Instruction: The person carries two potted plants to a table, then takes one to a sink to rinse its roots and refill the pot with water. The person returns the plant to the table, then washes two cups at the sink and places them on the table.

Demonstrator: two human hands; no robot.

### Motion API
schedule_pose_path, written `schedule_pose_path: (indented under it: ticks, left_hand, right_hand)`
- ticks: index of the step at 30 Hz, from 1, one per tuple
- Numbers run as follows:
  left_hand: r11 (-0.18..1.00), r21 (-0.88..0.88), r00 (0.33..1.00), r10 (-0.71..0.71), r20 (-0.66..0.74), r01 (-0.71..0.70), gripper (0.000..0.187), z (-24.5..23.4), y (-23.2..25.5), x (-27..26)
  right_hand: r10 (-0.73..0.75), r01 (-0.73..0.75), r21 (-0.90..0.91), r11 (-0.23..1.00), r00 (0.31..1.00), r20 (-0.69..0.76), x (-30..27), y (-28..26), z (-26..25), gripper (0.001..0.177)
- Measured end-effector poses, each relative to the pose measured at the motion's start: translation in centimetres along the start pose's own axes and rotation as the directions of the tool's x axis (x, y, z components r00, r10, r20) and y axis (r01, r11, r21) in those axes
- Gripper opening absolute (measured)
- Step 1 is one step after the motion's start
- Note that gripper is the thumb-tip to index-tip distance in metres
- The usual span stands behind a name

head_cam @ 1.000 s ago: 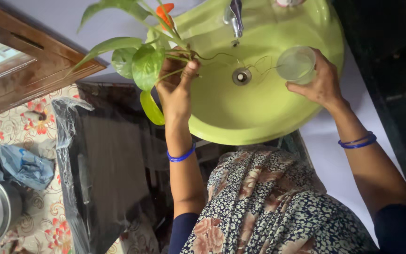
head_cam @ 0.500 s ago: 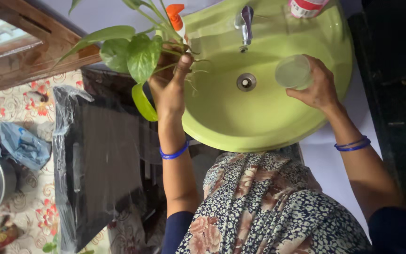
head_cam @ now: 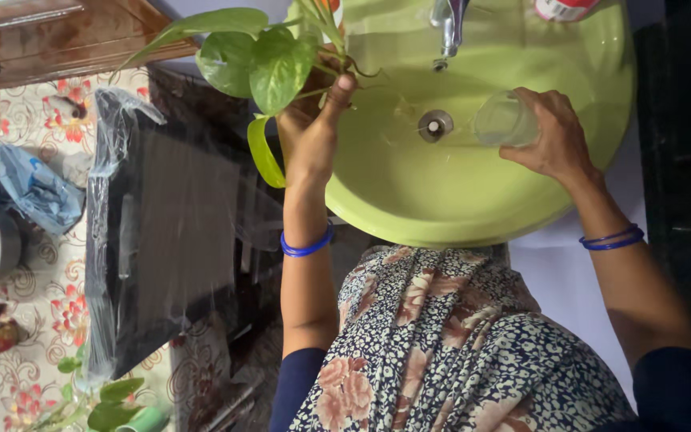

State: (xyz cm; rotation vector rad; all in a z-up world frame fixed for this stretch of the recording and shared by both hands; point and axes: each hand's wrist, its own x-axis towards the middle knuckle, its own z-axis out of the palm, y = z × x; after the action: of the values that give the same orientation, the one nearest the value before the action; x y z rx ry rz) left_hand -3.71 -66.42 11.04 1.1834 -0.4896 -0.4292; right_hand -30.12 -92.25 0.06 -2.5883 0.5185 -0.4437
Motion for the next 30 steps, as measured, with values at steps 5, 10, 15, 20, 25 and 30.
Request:
schedule_pose_path:
  ticks: [5,10,15,20,25,30]
  left_hand:
    - [1.0,-0.013,0.999,0.021,0.03,-0.021,0.026,-0.2,-0.4,-0.2]
    - [0.998,-0.066,0.999,0.018,0.029,-0.016,0.029,0.0,-0.8,-0.2]
    - [0.998,-0.065,1.0,-0.013,0.021,0.014,0.037,0.5,-1.3,-0.5]
    - [0.998,0.005,0.998,-0.067,0.008,0.067,0.039,0.6,-2.1,-0.6]
    - [0.993,0.053,0.994,-0.101,-0.03,0.102,0.039,0.1,-3.2,-0.8]
    - [0.996,0.028,0.996,-0.09,-0.022,0.09,0.043,0.0,-4.0,-0.6]
  right_hand:
    - [0.012,-0.011,-0.059,0.998,1.0,0.025,0.4,-0.2,0.0,0.088]
    - [0.018,-0.018,-0.081,0.997,1.0,0.001,1.4,-0.6,0.6,0.089]
    - [0.019,-0.021,-0.113,0.993,1.0,-0.015,2.4,-0.7,0.7,0.089]
    - [-0.002,-0.006,-0.203,0.979,0.999,-0.041,2.2,0.6,-0.1,0.083]
    - [0.024,-0.041,-0.25,0.967,0.997,-0.073,1.2,2.1,-1.2,0.081]
    - [0.052,-0.069,-0.221,0.973,0.995,-0.084,-0.1,3.0,-2.4,0.079]
